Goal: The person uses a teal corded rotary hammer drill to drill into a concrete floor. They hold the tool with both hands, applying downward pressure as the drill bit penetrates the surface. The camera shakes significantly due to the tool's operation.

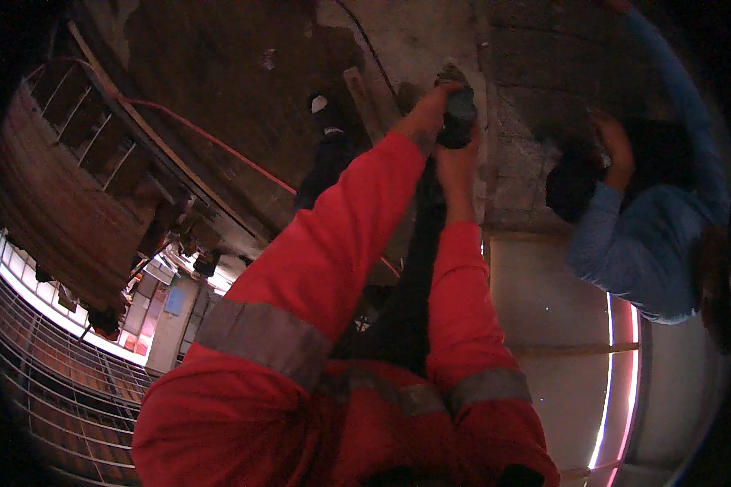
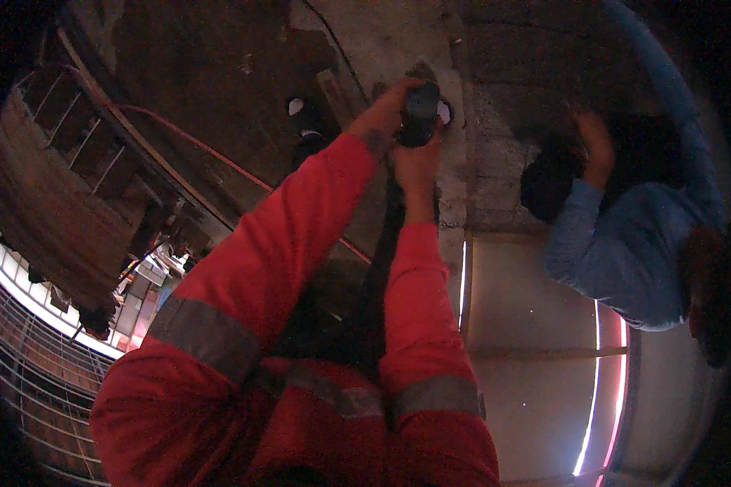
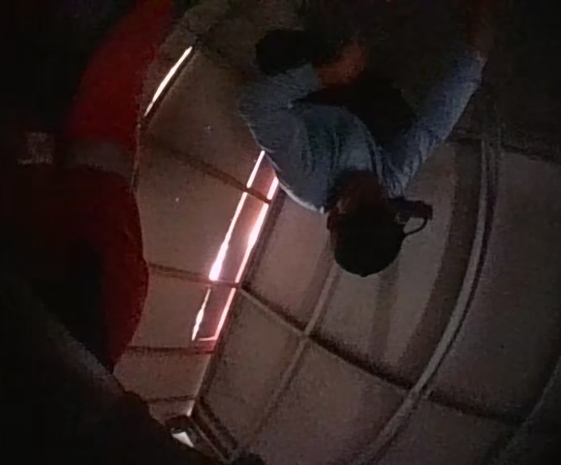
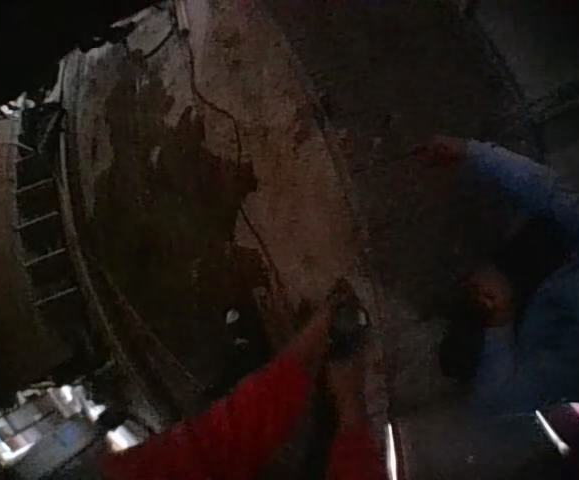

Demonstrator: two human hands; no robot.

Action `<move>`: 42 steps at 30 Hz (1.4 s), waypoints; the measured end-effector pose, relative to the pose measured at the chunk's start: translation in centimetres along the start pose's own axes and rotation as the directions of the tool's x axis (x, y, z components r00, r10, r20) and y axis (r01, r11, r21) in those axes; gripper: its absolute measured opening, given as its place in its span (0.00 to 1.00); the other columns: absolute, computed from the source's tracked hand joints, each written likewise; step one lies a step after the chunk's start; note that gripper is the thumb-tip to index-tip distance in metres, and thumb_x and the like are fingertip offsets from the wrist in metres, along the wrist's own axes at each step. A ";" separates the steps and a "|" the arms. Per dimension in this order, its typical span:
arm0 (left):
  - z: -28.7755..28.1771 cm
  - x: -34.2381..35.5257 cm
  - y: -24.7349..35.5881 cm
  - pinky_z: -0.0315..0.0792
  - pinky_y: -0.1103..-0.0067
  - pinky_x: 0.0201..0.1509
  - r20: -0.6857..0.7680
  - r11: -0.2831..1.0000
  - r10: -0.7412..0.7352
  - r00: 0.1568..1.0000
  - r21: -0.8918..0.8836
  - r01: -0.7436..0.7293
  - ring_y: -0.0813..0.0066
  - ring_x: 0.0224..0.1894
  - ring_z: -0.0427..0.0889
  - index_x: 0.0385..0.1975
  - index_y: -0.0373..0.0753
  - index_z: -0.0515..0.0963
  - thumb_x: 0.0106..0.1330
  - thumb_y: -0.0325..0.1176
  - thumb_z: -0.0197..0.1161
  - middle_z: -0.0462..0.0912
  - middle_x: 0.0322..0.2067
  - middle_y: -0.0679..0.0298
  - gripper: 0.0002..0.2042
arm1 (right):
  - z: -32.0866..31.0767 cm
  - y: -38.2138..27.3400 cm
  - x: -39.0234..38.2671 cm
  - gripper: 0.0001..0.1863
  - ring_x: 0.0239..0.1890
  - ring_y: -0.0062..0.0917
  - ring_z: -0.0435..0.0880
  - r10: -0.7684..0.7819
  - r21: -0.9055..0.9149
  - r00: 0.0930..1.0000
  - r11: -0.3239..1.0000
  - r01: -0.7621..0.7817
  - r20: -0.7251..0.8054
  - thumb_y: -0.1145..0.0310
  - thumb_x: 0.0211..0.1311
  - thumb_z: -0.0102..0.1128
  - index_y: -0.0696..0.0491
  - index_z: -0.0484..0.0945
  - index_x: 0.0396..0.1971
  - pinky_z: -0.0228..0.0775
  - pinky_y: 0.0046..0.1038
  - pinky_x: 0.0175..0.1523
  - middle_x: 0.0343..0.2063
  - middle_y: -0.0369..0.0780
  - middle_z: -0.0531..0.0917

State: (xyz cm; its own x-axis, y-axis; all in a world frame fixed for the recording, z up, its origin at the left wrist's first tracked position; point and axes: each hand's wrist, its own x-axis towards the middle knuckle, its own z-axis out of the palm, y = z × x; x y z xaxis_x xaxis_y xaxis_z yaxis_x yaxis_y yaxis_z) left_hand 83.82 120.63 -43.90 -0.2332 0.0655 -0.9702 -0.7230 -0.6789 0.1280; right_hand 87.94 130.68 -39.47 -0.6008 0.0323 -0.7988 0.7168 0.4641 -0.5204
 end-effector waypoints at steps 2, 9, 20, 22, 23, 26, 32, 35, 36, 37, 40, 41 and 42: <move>-0.2 1.2 0.1 0.75 0.70 0.52 0.008 0.986 -0.128 0.992 -0.106 0.129 0.70 0.45 0.82 0.50 0.43 0.77 0.69 0.43 0.59 0.84 0.42 0.60 0.15 | 0.2 -0.2 0.4 0.48 0.56 0.49 0.78 0.001 -0.068 1.000 0.998 -0.003 -0.025 0.68 0.44 0.71 0.55 0.57 0.68 0.70 0.42 0.59 0.55 0.52 0.78; -0.4 1.6 0.2 0.75 0.70 0.47 -0.017 0.987 -0.071 0.997 -0.146 0.067 0.66 0.38 0.82 0.43 0.41 0.79 0.67 0.44 0.59 0.84 0.36 0.62 0.14 | 0.2 -1.1 0.9 0.50 0.58 0.49 0.77 0.075 -0.169 0.997 0.982 -0.078 -0.027 0.66 0.43 0.72 0.52 0.57 0.69 0.70 0.42 0.60 0.56 0.54 0.77; -1.0 3.6 -3.1 0.77 0.69 0.46 0.137 0.945 -0.245 0.960 -0.187 0.267 0.62 0.37 0.84 0.41 0.39 0.80 0.62 0.45 0.64 0.85 0.35 0.60 0.16 | -0.6 1.9 -1.0 0.44 0.59 0.47 0.76 0.012 -0.113 0.996 0.993 -0.022 -0.087 0.65 0.50 0.70 0.54 0.59 0.67 0.69 0.40 0.60 0.56 0.53 0.77; -6.1 6.7 -3.2 0.76 0.70 0.47 0.187 0.967 0.215 0.959 0.098 -0.236 0.63 0.39 0.84 0.43 0.38 0.79 0.61 0.44 0.66 0.85 0.38 0.59 0.18 | 1.6 -1.9 -1.8 0.41 0.58 0.46 0.77 -0.056 -0.028 0.998 0.998 0.055 -0.039 0.67 0.52 0.68 0.55 0.60 0.67 0.69 0.39 0.59 0.55 0.52 0.78; -6.1 6.9 -4.7 0.76 0.71 0.48 0.178 0.968 0.206 0.962 0.105 -0.227 0.63 0.40 0.84 0.44 0.37 0.79 0.60 0.44 0.66 0.85 0.39 0.59 0.19 | 1.4 -1.5 -2.8 0.40 0.57 0.46 0.78 -0.038 -0.027 0.998 0.999 0.037 -0.057 0.68 0.53 0.67 0.55 0.61 0.66 0.69 0.39 0.59 0.55 0.52 0.78; -0.1 3.8 -6.6 0.76 0.73 0.48 0.083 0.967 -0.207 0.975 -0.131 0.217 0.64 0.42 0.84 0.47 0.36 0.79 0.58 0.43 0.68 0.84 0.42 0.58 0.21 | -1.7 0.7 -3.8 0.38 0.57 0.42 0.78 -0.044 0.035 0.989 0.998 0.050 -0.140 0.67 0.53 0.66 0.56 0.61 0.65 0.68 0.37 0.58 0.54 0.50 0.78; 1.7 -5.9 -4.3 0.74 0.75 0.49 0.103 0.989 -0.146 0.984 0.016 0.145 0.72 0.42 0.83 0.47 0.39 0.79 0.69 0.45 0.57 0.85 0.41 0.64 0.17 | -3.4 -0.9 -9.7 0.40 0.58 0.39 0.77 -0.002 -0.008 0.995 1.000 0.001 -0.099 0.66 0.54 0.68 0.57 0.59 0.66 0.68 0.37 0.60 0.56 0.48 0.77; -0.5 -11.9 -2.8 0.74 0.73 0.43 0.066 0.997 0.010 0.998 -0.080 -0.005 0.68 0.35 0.81 0.44 0.39 0.78 0.61 0.45 0.65 0.83 0.35 0.64 0.18 | -2.1 -4.4 -14.4 0.44 0.62 0.43 0.73 0.038 -0.026 0.998 0.999 -0.040 -0.056 0.64 0.56 0.67 0.56 0.54 0.69 0.64 0.38 0.63 0.60 0.51 0.73; -1.9 -13.6 -2.5 0.74 0.73 0.43 0.093 0.993 -0.002 0.996 -0.115 0.012 0.69 0.35 0.81 0.44 0.39 0.78 0.62 0.46 0.64 0.83 0.35 0.64 0.18 | -1.4 -5.8 -16.6 0.45 0.63 0.45 0.72 0.085 -0.004 0.996 0.996 -0.085 -0.038 0.63 0.58 0.67 0.55 0.51 0.71 0.63 0.39 0.65 0.62 0.53 0.71; -2.8 -15.1 -2.3 0.74 0.73 0.43 0.138 0.988 -0.017 0.990 -0.150 0.038 0.69 0.35 0.81 0.44 0.39 0.78 0.63 0.47 0.63 0.83 0.34 0.64 0.18 | -1.3 -6.4 -18.2 0.46 0.64 0.45 0.71 0.057 -0.029 0.998 0.998 -0.058 -0.028 0.62 0.57 0.67 0.55 0.49 0.71 0.62 0.39 0.65 0.62 0.53 0.70; -5.4 -20.9 0.3 0.75 0.73 0.43 0.226 0.971 -0.071 0.971 -0.208 0.120 0.70 0.35 0.81 0.43 0.40 0.78 0.65 0.52 0.61 0.83 0.34 0.65 0.20 | 0.6 -8.3 -22.3 0.50 0.66 0.44 0.69 -0.095 -0.099 0.995 0.991 0.095 0.001 0.62 0.56 0.69 0.54 0.46 0.73 0.62 0.39 0.66 0.64 0.54 0.68; -6.7 -22.6 1.4 0.75 0.73 0.44 0.220 0.977 -0.071 0.973 -0.180 0.112 0.71 0.36 0.81 0.45 0.40 0.78 0.65 0.52 0.61 0.83 0.36 0.65 0.21 | 1.5 -9.5 -23.9 0.50 0.66 0.42 0.70 -0.174 -0.129 0.985 0.977 0.172 0.001 0.63 0.55 0.70 0.53 0.47 0.73 0.63 0.38 0.66 0.64 0.53 0.68; -8.3 -24.1 2.0 0.75 0.73 0.45 0.207 0.980 -0.090 0.974 -0.158 0.124 0.72 0.38 0.81 0.47 0.41 0.77 0.66 0.53 0.61 0.83 0.38 0.65 0.22 | 2.2 -10.9 -26.0 0.53 0.66 0.42 0.69 -0.103 -0.137 0.991 0.984 0.114 0.088 0.63 0.54 0.71 0.53 0.44 0.73 0.62 0.38 0.67 0.65 0.53 0.66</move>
State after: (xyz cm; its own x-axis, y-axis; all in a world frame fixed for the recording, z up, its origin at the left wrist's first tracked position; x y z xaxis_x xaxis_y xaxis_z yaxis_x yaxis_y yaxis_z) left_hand 93.39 111.60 -22.02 -0.2967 0.2762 -0.9142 -0.6348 -0.7722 -0.0273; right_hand 96.55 122.83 -13.74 -0.6378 -0.0937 -0.7645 0.5883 0.5814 -0.5620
